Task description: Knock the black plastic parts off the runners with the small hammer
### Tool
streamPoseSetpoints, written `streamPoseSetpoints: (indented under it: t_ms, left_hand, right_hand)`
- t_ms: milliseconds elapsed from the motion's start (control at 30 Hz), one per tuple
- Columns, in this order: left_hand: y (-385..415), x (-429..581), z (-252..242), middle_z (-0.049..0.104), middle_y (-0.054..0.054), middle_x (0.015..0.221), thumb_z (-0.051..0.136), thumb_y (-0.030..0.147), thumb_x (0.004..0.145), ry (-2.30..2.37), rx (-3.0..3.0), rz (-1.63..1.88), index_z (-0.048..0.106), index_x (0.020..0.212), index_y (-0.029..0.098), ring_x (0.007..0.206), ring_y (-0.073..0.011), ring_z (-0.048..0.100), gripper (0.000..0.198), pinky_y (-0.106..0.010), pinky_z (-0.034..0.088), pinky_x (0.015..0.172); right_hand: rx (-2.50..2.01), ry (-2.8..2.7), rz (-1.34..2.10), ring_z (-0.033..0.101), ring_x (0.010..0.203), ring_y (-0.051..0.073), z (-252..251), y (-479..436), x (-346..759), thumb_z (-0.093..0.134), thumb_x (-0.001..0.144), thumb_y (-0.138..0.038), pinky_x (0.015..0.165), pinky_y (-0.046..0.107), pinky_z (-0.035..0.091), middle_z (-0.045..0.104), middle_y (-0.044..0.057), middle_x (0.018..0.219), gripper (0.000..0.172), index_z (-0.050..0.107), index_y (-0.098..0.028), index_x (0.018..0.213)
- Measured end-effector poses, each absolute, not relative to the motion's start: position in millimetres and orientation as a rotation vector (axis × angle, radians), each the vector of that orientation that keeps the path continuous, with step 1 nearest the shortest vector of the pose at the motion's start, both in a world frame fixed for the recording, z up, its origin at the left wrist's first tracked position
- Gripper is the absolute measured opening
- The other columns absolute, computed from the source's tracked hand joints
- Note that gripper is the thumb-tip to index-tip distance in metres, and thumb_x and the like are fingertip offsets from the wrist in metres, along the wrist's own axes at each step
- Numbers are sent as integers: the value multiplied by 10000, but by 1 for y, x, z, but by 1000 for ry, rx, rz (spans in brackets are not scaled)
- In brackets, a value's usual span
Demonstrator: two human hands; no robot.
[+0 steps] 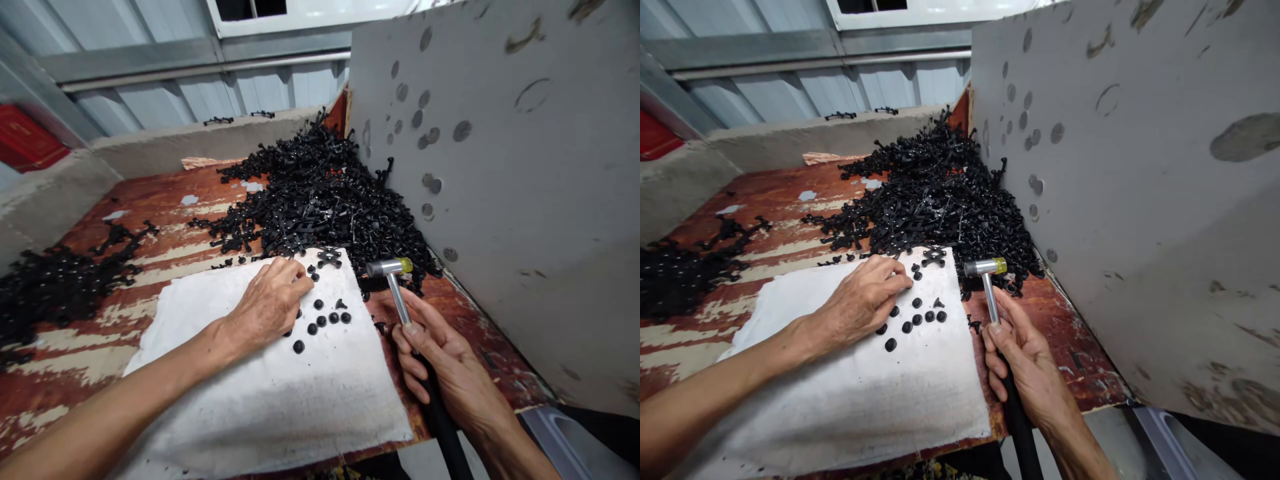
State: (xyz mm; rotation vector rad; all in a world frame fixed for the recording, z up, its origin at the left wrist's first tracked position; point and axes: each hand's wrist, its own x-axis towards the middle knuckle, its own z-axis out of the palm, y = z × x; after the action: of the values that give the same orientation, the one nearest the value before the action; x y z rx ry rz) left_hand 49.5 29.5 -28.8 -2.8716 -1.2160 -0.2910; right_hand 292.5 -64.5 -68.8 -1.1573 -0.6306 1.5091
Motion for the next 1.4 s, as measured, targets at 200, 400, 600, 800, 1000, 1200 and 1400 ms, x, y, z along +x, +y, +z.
streamPoseSetpoints:
  t_ms: [200, 400, 600, 800, 1000, 1200, 1400]
  left_hand:
    - [51, 50, -23, 621, -80, 956, 393, 129, 908, -1405, -2777, -490, 630, 941, 174, 875, -213, 495, 244, -375, 443, 793]
    - [67, 87, -12, 600, -92, 953, 427, 226, 908, -1307, -2811, -203, 618, 938, 176, 935, -251, 506, 200, -395, 449, 802]
    - [91, 95, -1, 611, -84, 967, 439, 302, 897, -1384, -2850, -160, 584, 956, 194, 935, -247, 549, 190, -372, 446, 779]
    - [114, 59, 7, 611, -63, 843, 439, 469, 882, -1924, -2528, 10, 540, 933, 205, 838, -250, 594, 288, -339, 429, 697]
    - [112, 61, -4, 559, -97, 1061, 483, 431, 869, -1910, -2492, 75, 514, 1109, 217, 1009, -282, 567, 323, -373, 442, 835]
    - [135, 42, -6, 506, -89, 1045, 521, 389, 852, -1958, -2508, -162, 506, 1124, 209, 1033, -281, 553, 327, -394, 443, 902]
    - [137, 36, -13, 509, -85, 1007, 490, 261, 824, -1907, -2478, -293, 530, 1095, 196, 993, -270, 536, 282, -409, 460, 900]
  right_hand:
    - [-1149, -619, 1526, 327, 405, 45, -67, -64, 293, 782, 736, -430, 293, 125, 330, 470, -80, 627, 727, 481, -324, 1389]
    - [-1152, -608, 1519, 322, 402, 44, -66, -63, 291, 777, 740, -456, 291, 125, 336, 459, -85, 615, 736, 473, -313, 1394]
    - [-1170, -610, 1526, 319, 401, 45, -61, -63, 291, 797, 703, -481, 291, 133, 334, 458, -88, 611, 829, 436, -288, 1423]
    - [-1156, -591, 1555, 321, 403, 42, -59, -63, 290, 813, 685, -495, 291, 132, 351, 470, -91, 599, 854, 429, -273, 1415]
    - [-1184, -587, 1537, 323, 401, 41, -57, -62, 289, 838, 656, -492, 281, 129, 349, 474, -92, 593, 866, 448, -251, 1392]
    - [-1170, -598, 1498, 337, 397, 38, -66, -64, 290, 809, 706, -467, 285, 124, 342, 476, -87, 611, 769, 474, -284, 1374]
    - [-1169, -608, 1492, 338, 408, 34, -62, -66, 291, 794, 732, -448, 303, 119, 333, 475, -83, 630, 717, 491, -277, 1359]
